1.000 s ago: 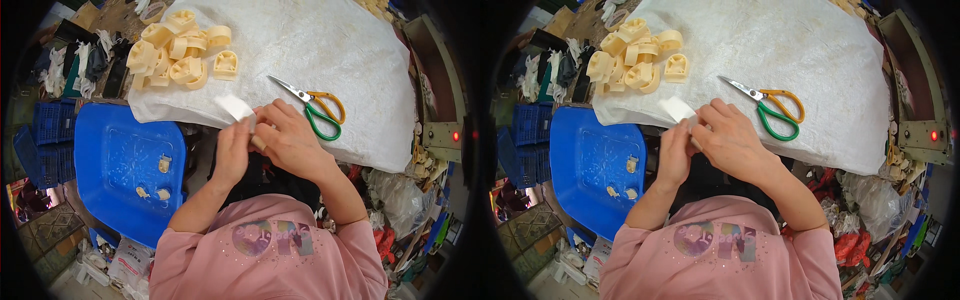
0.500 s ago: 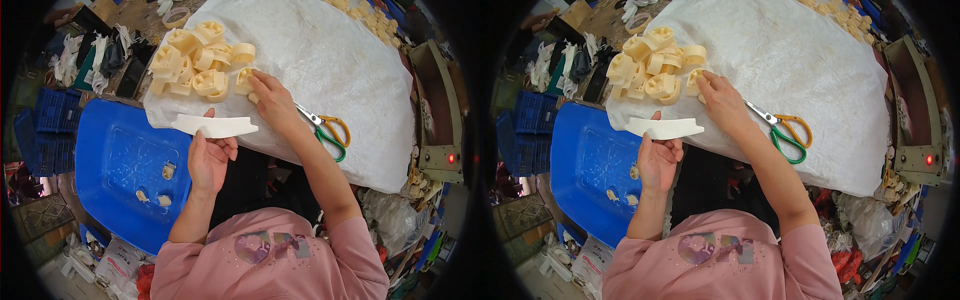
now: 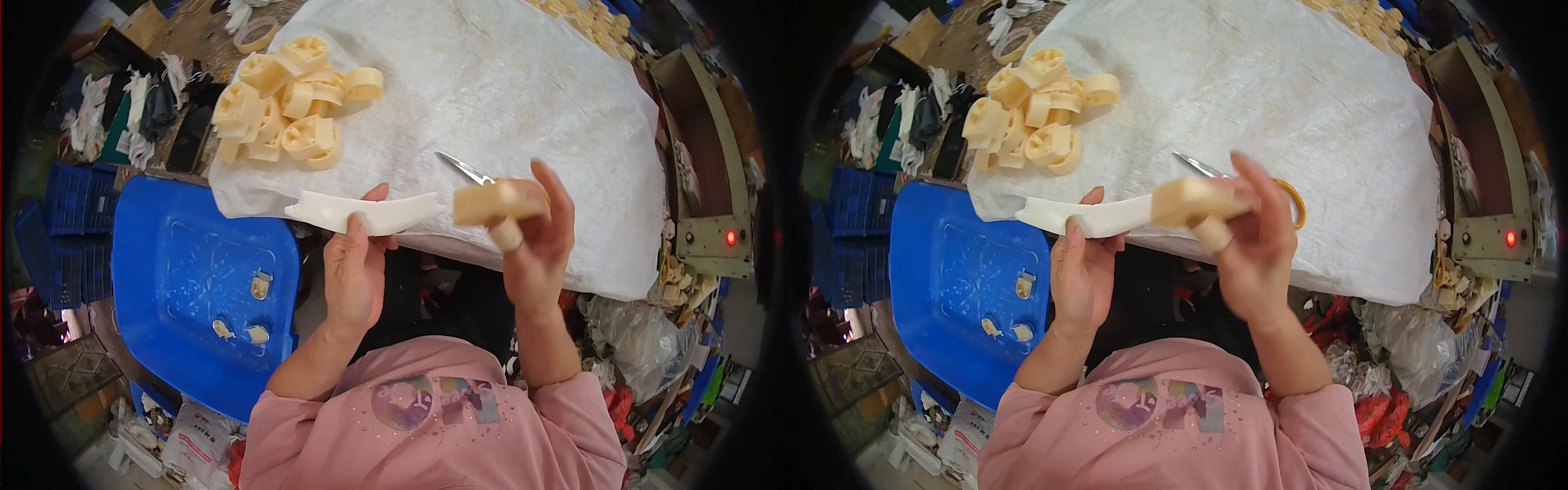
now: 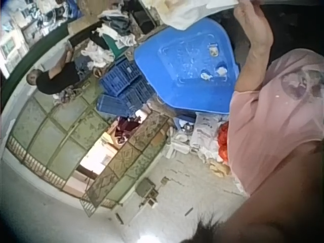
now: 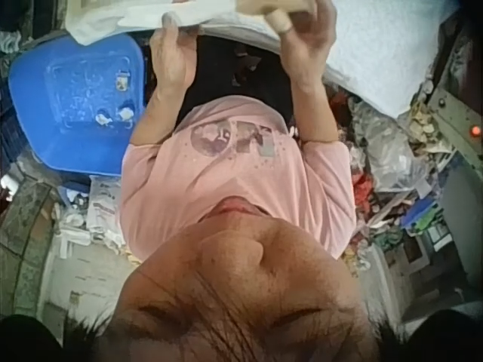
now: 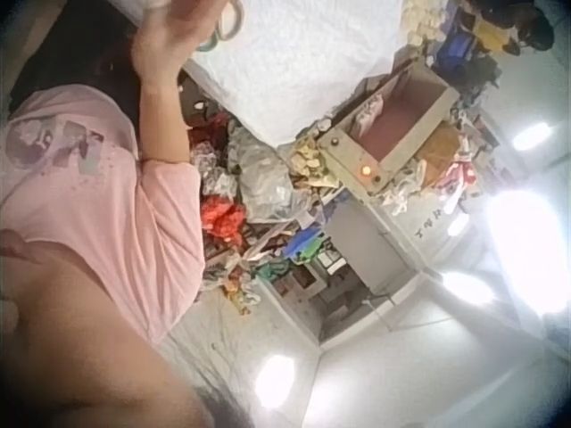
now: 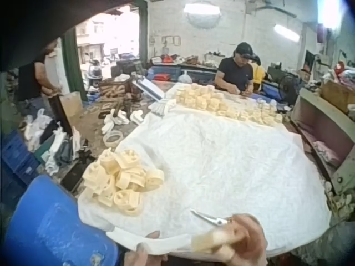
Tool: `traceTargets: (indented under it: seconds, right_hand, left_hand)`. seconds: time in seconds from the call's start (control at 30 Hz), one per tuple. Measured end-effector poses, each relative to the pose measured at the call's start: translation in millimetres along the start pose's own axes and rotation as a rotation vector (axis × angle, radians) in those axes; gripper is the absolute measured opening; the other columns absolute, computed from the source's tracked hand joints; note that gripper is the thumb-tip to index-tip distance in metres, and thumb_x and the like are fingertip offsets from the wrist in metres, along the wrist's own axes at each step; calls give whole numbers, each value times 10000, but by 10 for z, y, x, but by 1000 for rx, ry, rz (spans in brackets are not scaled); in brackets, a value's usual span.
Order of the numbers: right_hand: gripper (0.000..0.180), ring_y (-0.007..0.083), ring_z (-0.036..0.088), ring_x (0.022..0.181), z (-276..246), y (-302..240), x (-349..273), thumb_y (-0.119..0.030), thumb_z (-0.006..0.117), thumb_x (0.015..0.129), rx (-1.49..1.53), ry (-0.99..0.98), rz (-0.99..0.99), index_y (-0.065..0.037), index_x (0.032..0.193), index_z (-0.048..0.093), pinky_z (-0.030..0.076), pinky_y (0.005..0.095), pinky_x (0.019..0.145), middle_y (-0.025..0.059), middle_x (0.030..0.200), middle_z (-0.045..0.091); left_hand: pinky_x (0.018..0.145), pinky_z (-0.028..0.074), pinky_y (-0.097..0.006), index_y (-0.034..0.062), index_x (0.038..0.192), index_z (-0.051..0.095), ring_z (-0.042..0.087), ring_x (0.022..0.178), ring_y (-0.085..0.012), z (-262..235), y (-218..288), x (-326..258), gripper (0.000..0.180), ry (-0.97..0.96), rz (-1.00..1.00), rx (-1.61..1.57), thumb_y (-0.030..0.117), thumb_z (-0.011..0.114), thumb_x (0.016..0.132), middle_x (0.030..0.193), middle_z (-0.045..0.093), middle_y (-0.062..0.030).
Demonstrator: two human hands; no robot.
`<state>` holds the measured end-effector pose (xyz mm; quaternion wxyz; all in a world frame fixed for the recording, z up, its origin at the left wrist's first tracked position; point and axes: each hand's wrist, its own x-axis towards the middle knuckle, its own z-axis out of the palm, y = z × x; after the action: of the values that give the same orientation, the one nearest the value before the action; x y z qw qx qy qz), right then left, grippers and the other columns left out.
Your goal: Trimming excess material and assembling shoe molds using scissors.
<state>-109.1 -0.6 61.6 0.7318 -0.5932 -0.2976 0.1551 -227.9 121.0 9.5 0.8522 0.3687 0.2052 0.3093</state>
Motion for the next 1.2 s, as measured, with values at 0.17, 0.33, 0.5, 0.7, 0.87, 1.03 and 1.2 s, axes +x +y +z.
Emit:
traceTargets:
  seconds: [0.17,0.33,0.5,0.7,0.87,1.03,1.2]
  right_hand:
    - [419,298,565,938,-96,65,-209,36,649,782,-227,-127,-469,-69,1160,502,461,396,806,150,1053,611]
    - [546,327,564,958,-118,180,-303,206,512,675,-301,-27,-559,-69,1147,514,500,384,772,191,1124,555]
    - [555,330,561,954,-204,173,-301,193,559,648,-343,-27,-669,-64,1139,537,496,379,765,166,1119,569]
    - [542,320,562,953,-239,159,-312,182,580,650,-351,-8,-671,-61,1134,538,498,370,772,158,1107,580]
    - [514,317,569,945,-235,157,-301,175,586,652,-363,18,-678,-48,1113,537,497,360,772,152,1101,583]
    - [496,301,564,874,-217,191,-307,156,604,650,-425,91,-693,-50,1096,538,489,344,707,139,1055,610]
    - [453,255,479,756,-260,187,-290,77,642,639,-685,128,-716,-90,1054,566,375,362,696,91,1004,648]
  left_hand:
    - [974,405,-365,-64,1336,367,508,1136,-211,362,-106,-132,480,-165,-61,-44,282,359,1003,1233,527,-153]
    - [1015,399,-388,-70,1333,358,495,1188,-261,549,-89,-254,485,-251,-145,-72,284,347,1001,1293,487,-191]
    - [1017,402,-349,-105,1306,384,482,1212,-244,608,-96,-271,440,-288,-165,-96,214,323,1009,1319,465,-210]
    - [1011,411,-350,-114,1305,377,486,1207,-243,647,-85,-302,451,-335,-116,-18,223,311,1012,1325,458,-211]
    - [1033,379,-369,-92,1308,387,476,1216,-247,670,-56,-326,463,-328,-121,45,254,299,1012,1322,467,-199]
    - [1042,366,-368,-92,1305,394,471,1220,-248,696,-48,-374,467,-328,-77,166,260,286,1017,1325,462,-199]
    - [1032,370,-377,-105,1310,369,463,1227,-275,647,-73,-383,499,-323,37,247,286,292,1009,1349,429,-219]
